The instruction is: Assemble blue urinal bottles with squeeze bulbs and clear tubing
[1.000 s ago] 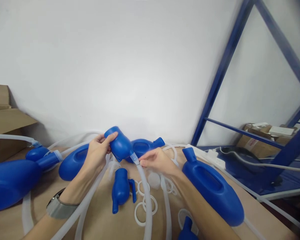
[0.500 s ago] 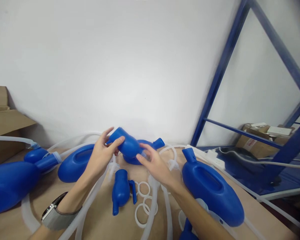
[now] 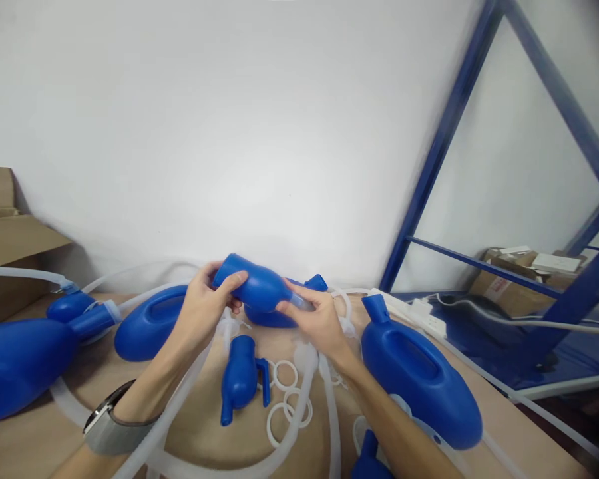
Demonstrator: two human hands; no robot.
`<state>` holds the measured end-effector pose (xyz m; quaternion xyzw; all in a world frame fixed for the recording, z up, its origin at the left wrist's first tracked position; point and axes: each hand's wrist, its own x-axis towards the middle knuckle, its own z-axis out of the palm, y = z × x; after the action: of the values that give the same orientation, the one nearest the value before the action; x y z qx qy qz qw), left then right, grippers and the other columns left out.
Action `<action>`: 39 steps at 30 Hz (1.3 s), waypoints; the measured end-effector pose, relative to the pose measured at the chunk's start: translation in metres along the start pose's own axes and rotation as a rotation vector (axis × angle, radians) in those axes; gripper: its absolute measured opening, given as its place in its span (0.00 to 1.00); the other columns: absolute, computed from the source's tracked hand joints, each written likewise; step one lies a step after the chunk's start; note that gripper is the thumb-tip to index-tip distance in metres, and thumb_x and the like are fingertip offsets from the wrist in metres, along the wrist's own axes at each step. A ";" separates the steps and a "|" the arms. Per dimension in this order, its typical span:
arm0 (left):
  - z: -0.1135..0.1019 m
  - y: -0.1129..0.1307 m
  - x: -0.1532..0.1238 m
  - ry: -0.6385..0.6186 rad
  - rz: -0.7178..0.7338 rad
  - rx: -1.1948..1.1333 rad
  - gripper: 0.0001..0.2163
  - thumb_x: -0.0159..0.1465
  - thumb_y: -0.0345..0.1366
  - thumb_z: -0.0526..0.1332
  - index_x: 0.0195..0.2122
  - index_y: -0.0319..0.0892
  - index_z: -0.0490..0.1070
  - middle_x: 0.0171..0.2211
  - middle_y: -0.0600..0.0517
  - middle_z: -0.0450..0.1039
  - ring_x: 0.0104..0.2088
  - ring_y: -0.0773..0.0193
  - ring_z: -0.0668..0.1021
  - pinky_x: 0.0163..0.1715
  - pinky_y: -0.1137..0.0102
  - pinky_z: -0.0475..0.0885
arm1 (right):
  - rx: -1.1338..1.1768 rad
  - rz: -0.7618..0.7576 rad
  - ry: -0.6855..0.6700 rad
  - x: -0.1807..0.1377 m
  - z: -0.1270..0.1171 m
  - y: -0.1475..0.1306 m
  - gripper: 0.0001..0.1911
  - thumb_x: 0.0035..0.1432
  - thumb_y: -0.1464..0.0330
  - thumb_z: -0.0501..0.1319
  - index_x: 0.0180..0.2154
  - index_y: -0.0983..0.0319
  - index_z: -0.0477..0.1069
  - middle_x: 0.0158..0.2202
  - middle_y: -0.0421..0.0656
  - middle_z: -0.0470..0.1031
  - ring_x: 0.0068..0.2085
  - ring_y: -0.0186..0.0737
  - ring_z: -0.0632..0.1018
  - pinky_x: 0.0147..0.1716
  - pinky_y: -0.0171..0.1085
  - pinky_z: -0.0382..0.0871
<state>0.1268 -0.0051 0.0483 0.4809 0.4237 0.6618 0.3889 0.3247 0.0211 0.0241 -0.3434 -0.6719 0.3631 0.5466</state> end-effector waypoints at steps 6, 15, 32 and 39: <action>-0.002 0.018 -0.007 0.059 0.131 -0.042 0.25 0.54 0.46 0.76 0.43 0.45 0.63 0.38 0.58 0.73 0.29 0.65 0.82 0.32 0.65 0.82 | -0.213 0.074 0.168 0.015 -0.042 0.002 0.25 0.43 0.48 0.76 0.21 0.62 0.74 0.17 0.33 0.61 0.22 0.31 0.61 0.22 0.35 0.56; -0.004 -0.039 0.003 -0.351 0.183 0.597 0.23 0.61 0.47 0.69 0.55 0.43 0.75 0.48 0.41 0.80 0.41 0.50 0.84 0.35 0.62 0.80 | -0.837 0.203 -0.058 0.026 -0.079 0.029 0.43 0.64 0.45 0.60 0.70 0.65 0.61 0.45 0.51 0.78 0.47 0.54 0.79 0.50 0.49 0.70; -0.160 -0.010 0.048 0.394 0.073 1.349 0.24 0.62 0.52 0.62 0.48 0.36 0.77 0.57 0.26 0.72 0.65 0.16 0.61 0.55 0.21 0.52 | -0.817 -0.222 -0.518 0.049 0.046 0.003 0.30 0.69 0.58 0.63 0.68 0.59 0.65 0.71 0.55 0.56 0.73 0.55 0.55 0.71 0.54 0.54; -0.226 -0.019 0.044 0.470 -0.176 1.609 0.29 0.51 0.67 0.65 0.26 0.41 0.74 0.33 0.41 0.77 0.49 0.26 0.76 0.50 0.22 0.56 | -0.728 -0.343 -0.720 0.067 0.131 0.005 0.28 0.69 0.55 0.62 0.66 0.57 0.67 0.67 0.55 0.61 0.69 0.58 0.60 0.66 0.59 0.59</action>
<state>-0.0997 -0.0004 0.0032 0.4263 0.8720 0.2082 -0.1204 0.1850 0.0665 0.0338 -0.2497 -0.9456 0.1072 0.1789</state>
